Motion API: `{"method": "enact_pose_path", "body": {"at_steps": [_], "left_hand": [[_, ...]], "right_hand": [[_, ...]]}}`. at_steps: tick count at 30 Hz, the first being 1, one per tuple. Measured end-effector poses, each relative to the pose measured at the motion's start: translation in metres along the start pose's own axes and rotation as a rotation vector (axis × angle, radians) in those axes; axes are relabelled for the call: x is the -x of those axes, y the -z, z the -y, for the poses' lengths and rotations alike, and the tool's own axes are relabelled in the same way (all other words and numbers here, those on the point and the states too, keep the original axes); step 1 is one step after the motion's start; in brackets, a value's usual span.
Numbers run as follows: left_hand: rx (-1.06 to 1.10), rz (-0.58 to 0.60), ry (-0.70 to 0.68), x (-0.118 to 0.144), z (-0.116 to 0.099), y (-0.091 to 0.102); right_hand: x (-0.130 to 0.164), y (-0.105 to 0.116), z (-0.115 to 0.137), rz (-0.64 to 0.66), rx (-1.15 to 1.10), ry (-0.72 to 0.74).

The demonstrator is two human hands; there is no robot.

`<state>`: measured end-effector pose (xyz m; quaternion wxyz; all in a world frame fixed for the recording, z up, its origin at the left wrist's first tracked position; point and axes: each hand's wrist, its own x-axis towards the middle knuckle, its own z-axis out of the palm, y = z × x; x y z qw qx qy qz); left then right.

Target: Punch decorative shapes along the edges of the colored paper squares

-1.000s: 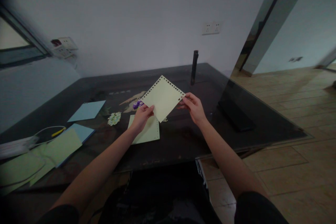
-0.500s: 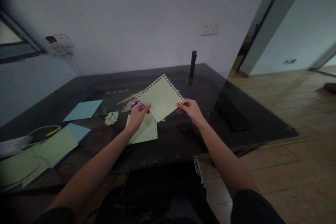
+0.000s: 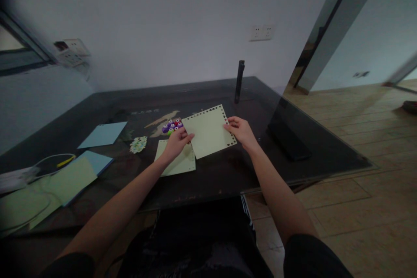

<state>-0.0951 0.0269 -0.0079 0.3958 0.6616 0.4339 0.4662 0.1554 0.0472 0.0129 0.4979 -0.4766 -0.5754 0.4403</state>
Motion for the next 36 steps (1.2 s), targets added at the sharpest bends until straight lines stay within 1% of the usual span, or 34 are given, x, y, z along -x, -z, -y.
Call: {"method": "enact_pose_path", "body": {"at_steps": [4, 6, 9, 10, 11, 12, 13, 15, 17, 18, 21, 23, 25, 27, 29, 31, 32, 36], "left_hand": [[-0.014, 0.041, -0.018, 0.006, -0.003, -0.007], [-0.058, 0.022, -0.051, 0.008, -0.003, -0.010], [-0.199, -0.080, -0.178, 0.010, -0.006, -0.012], [-0.268, -0.100, -0.238, 0.012, -0.008, -0.013], [-0.346, -0.092, -0.299, 0.015, -0.010, -0.015], [-0.429, -0.054, -0.355, 0.018, -0.012, -0.018], [-0.516, 0.009, -0.402, 0.021, -0.015, -0.022], [-0.657, 0.170, -0.457, 0.030, -0.019, -0.032], [-0.753, 0.318, -0.466, 0.039, -0.022, -0.043], [-0.795, 0.374, -0.464, 0.043, -0.022, -0.048], [-0.903, 0.481, -0.465, 0.051, -0.020, -0.058], [-0.951, 0.518, -0.477, 0.053, -0.018, -0.060], [-0.977, 0.535, -0.482, 0.053, -0.017, -0.059], [-0.990, 0.545, -0.476, 0.052, -0.017, -0.059], [-0.991, 0.551, -0.469, 0.052, -0.018, -0.058], [-0.987, 0.552, -0.470, 0.052, -0.018, -0.058], [-0.985, 0.548, -0.471, 0.052, -0.017, -0.058], [-0.974, 0.530, -0.479, 0.052, -0.014, -0.058]], "right_hand": [[0.003, 0.004, 0.003, 0.071, 0.036, -0.051], [0.003, 0.010, 0.006, 0.070, 0.064, -0.072], [0.003, 0.022, 0.009, 0.010, 0.112, -0.089], [0.004, 0.026, 0.009, -0.017, 0.131, -0.091], [0.005, 0.031, 0.009, -0.040, 0.147, -0.095], [0.007, 0.035, 0.009, -0.053, 0.160, -0.101], [0.010, 0.038, 0.007, -0.055, 0.171, -0.111], [0.017, 0.045, 0.002, -0.036, 0.189, -0.138], [0.024, 0.050, -0.008, -0.019, 0.216, -0.163], [0.027, 0.052, -0.013, -0.020, 0.237, -0.168], [0.032, 0.058, -0.030, -0.059, 0.352, -0.168], [0.032, 0.061, -0.039, -0.098, 0.474, -0.141], [0.031, 0.061, -0.045, -0.153, 0.604, -0.070], [0.031, 0.061, -0.048, -0.213, 0.719, 0.047], [0.033, 0.059, -0.050, -0.226, 0.805, 0.177], [0.035, 0.056, -0.053, -0.171, 0.863, 0.272], [0.036, 0.055, -0.055, -0.129, 0.884, 0.295], [0.038, 0.049, -0.062, -0.010, 0.940, 0.288]]}}
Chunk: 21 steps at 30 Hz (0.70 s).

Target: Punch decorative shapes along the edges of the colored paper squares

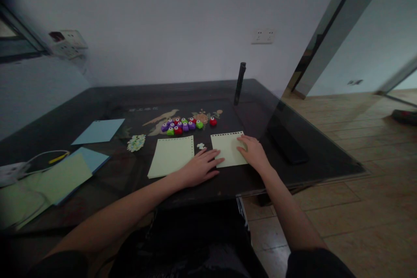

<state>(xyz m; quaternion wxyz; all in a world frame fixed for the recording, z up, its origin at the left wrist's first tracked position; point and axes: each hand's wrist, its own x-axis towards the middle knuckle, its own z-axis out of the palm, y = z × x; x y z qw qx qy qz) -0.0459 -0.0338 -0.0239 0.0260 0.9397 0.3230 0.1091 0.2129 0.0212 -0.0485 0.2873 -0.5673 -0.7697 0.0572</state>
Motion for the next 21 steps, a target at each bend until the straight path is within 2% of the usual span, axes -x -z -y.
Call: {"method": "enact_pose_path", "body": {"at_steps": [21], "left_hand": [[0.020, 0.023, 0.033, -0.0019, 0.0028, -0.0038]], "right_hand": [[-0.0035, -0.0056, -0.0036, 0.044, 0.029, 0.069]]}}
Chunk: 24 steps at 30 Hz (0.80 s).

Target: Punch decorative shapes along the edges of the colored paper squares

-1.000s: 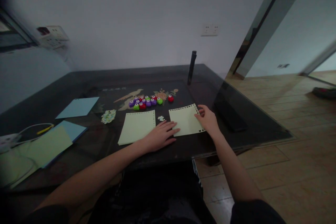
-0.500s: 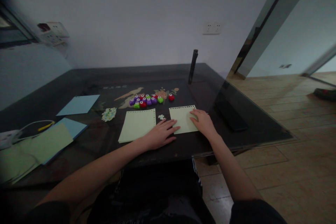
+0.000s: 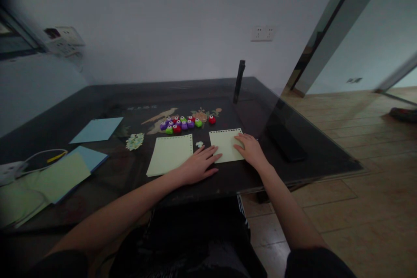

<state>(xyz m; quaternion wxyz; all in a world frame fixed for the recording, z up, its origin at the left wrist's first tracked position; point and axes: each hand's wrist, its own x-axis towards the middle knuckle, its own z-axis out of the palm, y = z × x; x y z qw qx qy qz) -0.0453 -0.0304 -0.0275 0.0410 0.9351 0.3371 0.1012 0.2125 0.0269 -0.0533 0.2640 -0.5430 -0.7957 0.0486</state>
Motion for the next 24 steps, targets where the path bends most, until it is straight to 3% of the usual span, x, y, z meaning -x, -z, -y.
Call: {"method": "enact_pose_path", "body": {"at_steps": [6, 10, 13, 16, 20, 24], "left_hand": [[0.025, -0.001, 0.000, 0.000, -0.002, 0.004], [0.075, -0.116, -0.027, 0.002, 0.001, 0.031], [0.142, -0.252, 0.000, 0.009, 0.021, 0.060], [0.154, -0.335, 0.111, 0.024, 0.056, 0.076], [0.124, -0.372, 0.285, 0.048, 0.101, 0.068], [0.057, -0.330, 0.347, 0.059, 0.115, 0.050]], "right_hand": [[0.000, 0.001, 0.001, -0.003, -0.007, -0.004], [-0.002, 0.012, 0.010, -0.092, -0.038, -0.026], [-0.008, 0.025, 0.025, -0.158, -0.076, -0.014], [-0.024, 0.034, 0.051, -0.192, -0.131, 0.038], [-0.056, 0.027, 0.098, -0.122, -0.207, 0.173], [-0.083, -0.008, 0.136, 0.092, -0.122, 0.268]]}}
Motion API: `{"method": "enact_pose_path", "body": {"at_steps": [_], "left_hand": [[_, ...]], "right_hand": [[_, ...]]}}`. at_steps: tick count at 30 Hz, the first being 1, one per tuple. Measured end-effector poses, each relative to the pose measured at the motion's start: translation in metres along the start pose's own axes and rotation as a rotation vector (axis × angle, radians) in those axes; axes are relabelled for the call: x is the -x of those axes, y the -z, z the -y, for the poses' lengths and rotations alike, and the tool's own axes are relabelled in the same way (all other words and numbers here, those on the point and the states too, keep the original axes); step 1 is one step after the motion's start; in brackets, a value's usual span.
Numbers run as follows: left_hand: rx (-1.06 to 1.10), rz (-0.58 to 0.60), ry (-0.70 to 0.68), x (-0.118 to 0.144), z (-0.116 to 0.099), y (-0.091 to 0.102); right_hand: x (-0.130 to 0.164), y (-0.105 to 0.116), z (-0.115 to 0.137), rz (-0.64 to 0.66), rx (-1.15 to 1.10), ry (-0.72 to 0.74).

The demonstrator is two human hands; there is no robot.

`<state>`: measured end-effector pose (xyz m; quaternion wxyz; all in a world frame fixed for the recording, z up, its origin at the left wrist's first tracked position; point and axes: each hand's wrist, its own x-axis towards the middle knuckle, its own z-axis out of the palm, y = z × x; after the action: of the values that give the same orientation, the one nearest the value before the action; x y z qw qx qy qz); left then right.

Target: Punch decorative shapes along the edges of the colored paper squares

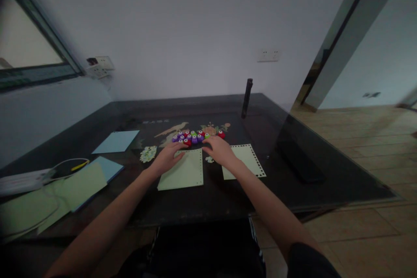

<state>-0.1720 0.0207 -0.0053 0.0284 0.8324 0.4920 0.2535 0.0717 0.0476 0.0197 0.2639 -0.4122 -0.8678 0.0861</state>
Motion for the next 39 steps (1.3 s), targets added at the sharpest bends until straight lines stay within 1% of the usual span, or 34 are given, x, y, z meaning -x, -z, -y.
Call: {"method": "enact_pose_path", "body": {"at_steps": [1, 3, 5, 7, 10, 14, 18, 21, 26, 31, 33, 35, 37, 39], "left_hand": [[-0.018, 0.015, 0.001, 0.002, 0.000, -0.003], [-0.053, 0.038, 0.018, 0.004, -0.001, -0.008], [-0.093, 0.058, 0.041, 0.005, -0.003, -0.012], [-0.123, 0.076, 0.058, 0.006, -0.002, -0.015], [-0.151, 0.096, 0.061, 0.006, 0.001, -0.017], [-0.191, 0.102, 0.066, 0.005, 0.003, -0.016], [-0.207, 0.096, 0.058, 0.005, 0.001, -0.014], [-0.211, 0.093, 0.075, 0.005, -0.003, -0.011], [-0.210, 0.091, 0.130, 0.003, -0.011, -0.006], [-0.178, 0.080, 0.129, 0.002, -0.013, -0.006], [-0.143, 0.060, 0.116, 0.001, -0.011, -0.007], [-0.094, 0.005, 0.097, 0.001, -0.006, -0.006], [-0.038, -0.094, 0.094, -0.001, 0.000, -0.004], [0.024, -0.216, 0.131, -0.002, 0.007, -0.001]], "right_hand": [[-0.006, -0.010, 0.003, 0.057, 0.040, 0.005], [-0.013, -0.028, 0.006, 0.131, 0.150, 0.017], [-0.013, -0.040, 0.006, 0.167, 0.235, 0.023], [-0.010, -0.045, 0.006, 0.184, 0.274, 0.033], [-0.007, -0.047, 0.005, 0.182, 0.273, 0.044], [-0.007, -0.049, 0.007, 0.135, 0.247, 0.038], [-0.008, -0.051, 0.006, 0.067, 0.188, 0.025], [-0.008, -0.051, 0.003, 0.039, 0.141, -0.006], [-0.009, -0.052, -0.001, 0.068, 0.107, -0.064], [-0.010, -0.055, -0.003, 0.119, 0.009, -0.080], [-0.010, -0.055, -0.003, 0.124, -0.037, -0.086], [-0.009, -0.054, -0.003, 0.127, -0.097, -0.111], [-0.009, -0.051, -0.003, 0.126, -0.188, -0.144], [-0.009, -0.047, -0.006, 0.131, -0.312, -0.164]]}}
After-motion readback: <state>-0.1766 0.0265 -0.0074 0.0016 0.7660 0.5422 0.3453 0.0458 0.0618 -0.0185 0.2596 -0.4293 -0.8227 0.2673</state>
